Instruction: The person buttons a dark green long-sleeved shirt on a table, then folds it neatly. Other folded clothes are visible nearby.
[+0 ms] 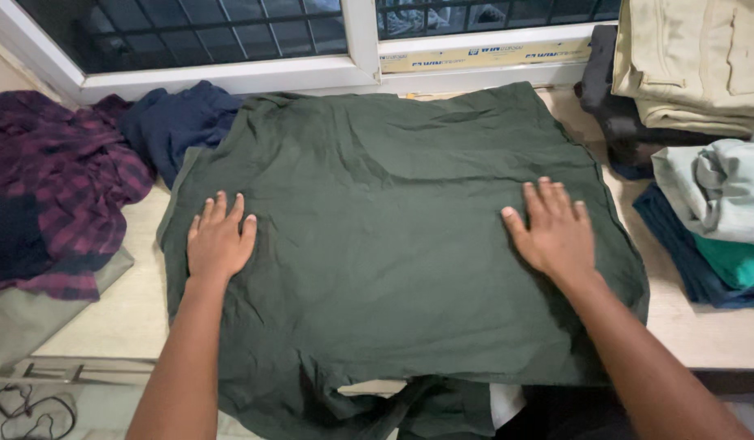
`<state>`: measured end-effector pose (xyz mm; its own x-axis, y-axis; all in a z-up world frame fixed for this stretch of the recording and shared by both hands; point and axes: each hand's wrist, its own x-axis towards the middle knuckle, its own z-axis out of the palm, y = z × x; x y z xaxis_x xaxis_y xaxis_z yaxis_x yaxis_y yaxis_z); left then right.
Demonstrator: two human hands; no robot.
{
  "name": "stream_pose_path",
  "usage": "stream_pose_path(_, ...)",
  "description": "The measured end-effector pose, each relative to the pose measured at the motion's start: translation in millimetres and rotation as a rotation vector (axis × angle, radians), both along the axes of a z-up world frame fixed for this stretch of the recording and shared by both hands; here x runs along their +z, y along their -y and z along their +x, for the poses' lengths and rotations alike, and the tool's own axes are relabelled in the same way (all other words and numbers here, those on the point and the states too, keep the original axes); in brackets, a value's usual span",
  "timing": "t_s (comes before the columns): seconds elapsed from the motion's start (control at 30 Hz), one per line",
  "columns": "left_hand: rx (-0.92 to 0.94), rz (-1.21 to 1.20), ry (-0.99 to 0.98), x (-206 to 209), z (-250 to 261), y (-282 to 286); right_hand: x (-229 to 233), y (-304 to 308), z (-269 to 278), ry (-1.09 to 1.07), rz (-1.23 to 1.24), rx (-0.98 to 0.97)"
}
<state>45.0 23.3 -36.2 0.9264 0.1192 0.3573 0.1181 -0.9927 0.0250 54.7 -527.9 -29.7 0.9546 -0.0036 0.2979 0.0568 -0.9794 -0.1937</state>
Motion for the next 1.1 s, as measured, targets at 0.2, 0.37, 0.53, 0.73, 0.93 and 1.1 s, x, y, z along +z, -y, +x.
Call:
stream_pose_path(0.2,0.086,-0.061,-0.015,-0.5,13.7,-1.3,-2.5,30.1,22.1,0.070,-0.015,-0.109)
stream_pose_path(0.37,-0.101,-0.052,0.156,4.5,-6.6,30.0,8.2,19.3,5.0,0.247,-0.124,-0.065)
stream_pose_path(0.53,-0.414,-0.224,0.051,9.3,-26.0,85.1,30.9,-15.5,-16.9,0.218,0.086,0.444)
stream_pose_path(0.73,-0.453,-0.089,-0.006,26.9,-37.4,144.9,27.5,-96.6,-31.0,0.051,0.079,0.567)
stream_pose_path(0.93,-0.381,-0.050,-0.133,33.9,-52.1,164.7,14.8,-102.3,-36.3,0.040,-0.039,0.401)
stream_pose_path(1.1,-0.202,-0.064,-0.204,36.4,-56.2,97.9,10.1,-8.9,-20.8,0.001,-0.082,0.114)
